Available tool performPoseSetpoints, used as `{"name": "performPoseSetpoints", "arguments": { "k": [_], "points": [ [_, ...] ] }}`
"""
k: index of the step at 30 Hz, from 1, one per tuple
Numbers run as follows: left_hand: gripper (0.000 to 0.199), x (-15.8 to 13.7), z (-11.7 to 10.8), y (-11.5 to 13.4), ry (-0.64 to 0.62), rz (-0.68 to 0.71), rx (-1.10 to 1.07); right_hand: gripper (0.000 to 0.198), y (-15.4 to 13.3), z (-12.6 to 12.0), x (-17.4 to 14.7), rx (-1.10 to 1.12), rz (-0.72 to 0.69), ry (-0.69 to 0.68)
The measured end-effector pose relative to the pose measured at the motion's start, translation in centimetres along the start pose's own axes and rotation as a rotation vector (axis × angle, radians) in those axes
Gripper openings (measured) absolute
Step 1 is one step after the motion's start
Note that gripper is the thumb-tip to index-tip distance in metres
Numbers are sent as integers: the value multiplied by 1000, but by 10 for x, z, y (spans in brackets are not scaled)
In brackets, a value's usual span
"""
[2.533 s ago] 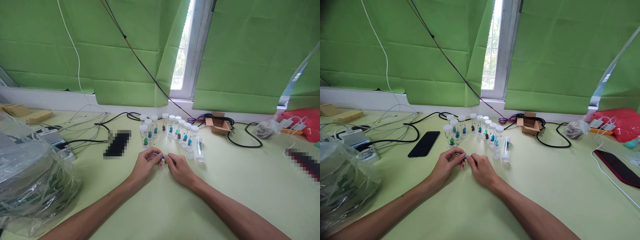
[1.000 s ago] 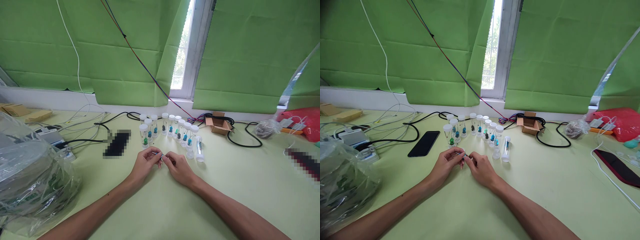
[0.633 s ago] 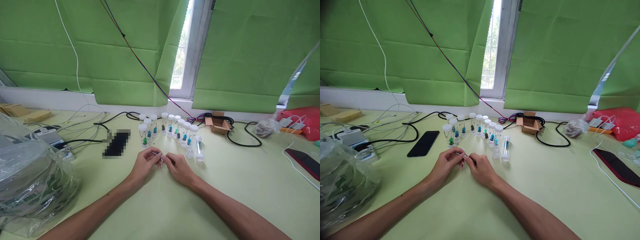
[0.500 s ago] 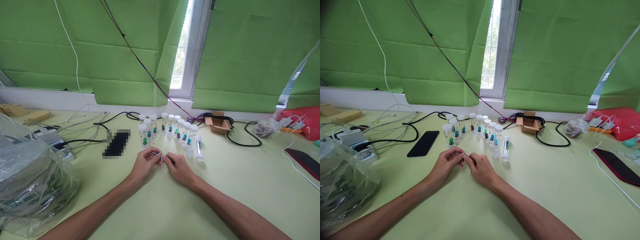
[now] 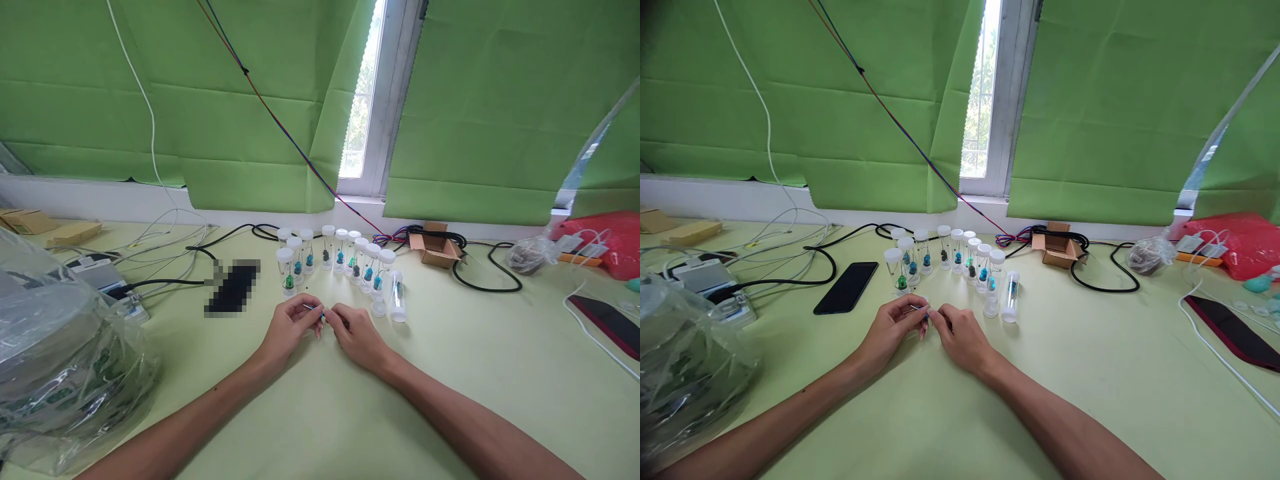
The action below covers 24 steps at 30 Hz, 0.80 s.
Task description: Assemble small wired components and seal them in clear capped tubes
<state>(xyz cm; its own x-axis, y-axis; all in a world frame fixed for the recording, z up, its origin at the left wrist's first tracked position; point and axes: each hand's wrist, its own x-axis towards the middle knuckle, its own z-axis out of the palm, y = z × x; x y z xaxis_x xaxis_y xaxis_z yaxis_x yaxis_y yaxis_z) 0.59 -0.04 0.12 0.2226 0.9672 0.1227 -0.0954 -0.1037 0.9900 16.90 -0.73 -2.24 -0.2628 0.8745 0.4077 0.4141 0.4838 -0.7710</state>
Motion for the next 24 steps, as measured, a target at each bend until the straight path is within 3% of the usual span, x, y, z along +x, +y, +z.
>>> {"name": "performPoseSetpoints", "arguments": {
  "k": [9,19,24],
  "points": [
    [19,0,0,0,-5,15,-8,27,-1,-1,-2,40,57,-15],
    [21,0,-1,-4,-2,-5,-18,43,0,0,0,-14,-14,8],
    [21,-1,1,0,9,2,-8,34,-1,1,-1,8,57,37]
  ]
}}
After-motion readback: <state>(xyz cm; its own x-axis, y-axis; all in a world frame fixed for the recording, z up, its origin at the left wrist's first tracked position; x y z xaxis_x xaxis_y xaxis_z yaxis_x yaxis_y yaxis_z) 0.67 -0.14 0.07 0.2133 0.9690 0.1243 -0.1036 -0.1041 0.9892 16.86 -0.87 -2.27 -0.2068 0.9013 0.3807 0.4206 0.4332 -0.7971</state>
